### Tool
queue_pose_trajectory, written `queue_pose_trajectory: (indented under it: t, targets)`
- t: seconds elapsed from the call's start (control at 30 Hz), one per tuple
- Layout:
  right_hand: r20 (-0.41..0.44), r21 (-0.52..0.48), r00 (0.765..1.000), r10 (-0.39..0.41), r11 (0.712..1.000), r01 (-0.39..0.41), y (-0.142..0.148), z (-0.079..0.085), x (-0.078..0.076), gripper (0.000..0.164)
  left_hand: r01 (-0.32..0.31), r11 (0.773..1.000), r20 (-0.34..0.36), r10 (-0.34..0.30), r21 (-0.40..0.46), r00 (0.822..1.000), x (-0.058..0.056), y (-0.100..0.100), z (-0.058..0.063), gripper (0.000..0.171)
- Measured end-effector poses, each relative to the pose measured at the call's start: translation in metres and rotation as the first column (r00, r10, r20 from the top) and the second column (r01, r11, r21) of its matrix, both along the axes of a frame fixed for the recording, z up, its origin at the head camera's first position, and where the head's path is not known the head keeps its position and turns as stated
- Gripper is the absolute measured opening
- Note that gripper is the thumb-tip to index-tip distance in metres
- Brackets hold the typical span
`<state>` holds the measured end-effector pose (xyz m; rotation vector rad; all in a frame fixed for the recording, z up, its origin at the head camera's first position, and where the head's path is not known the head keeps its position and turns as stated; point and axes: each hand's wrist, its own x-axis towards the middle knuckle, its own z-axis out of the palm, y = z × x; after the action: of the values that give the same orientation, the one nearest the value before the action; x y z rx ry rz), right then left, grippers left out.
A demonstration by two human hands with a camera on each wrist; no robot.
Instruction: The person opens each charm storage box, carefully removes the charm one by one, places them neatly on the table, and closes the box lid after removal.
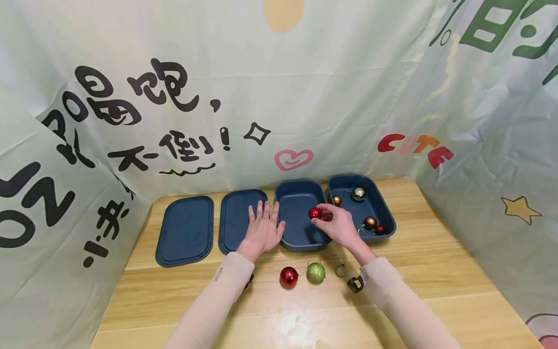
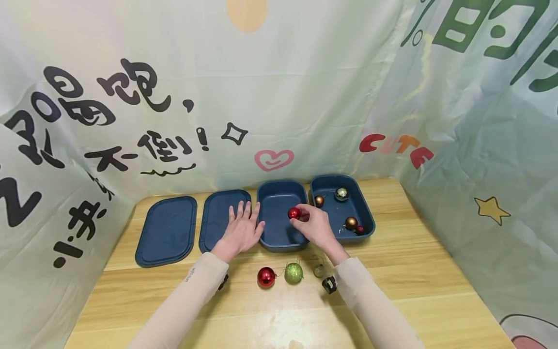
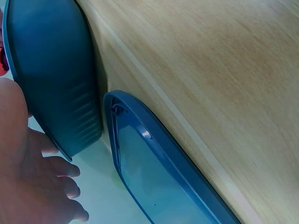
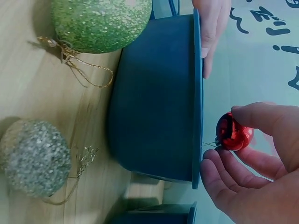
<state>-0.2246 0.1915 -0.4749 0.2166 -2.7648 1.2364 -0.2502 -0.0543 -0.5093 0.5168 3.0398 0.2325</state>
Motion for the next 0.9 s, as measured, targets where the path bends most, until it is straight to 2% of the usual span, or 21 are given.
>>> queue_pose_trajectory:
  t: [0.33, 0.9]
  targets:
    - [0.027, -0.021, 1.000, -0.010, 1.000, 0.011, 0.005, 0.001, 0.011, 0.047, -0.004, 1.000, 0.007, 0.004, -0.001, 1.000, 0.002, 0.002, 0.004, 0.067]
    - [-0.008, -0.053, 1.000, 0.003, 0.999, -0.004, 0.018, 0.000, 0.035, 0.043, -0.005, 1.000, 0.011, 0.005, 0.015, 1.000, 0.002, 0.000, 0.002, 0.066]
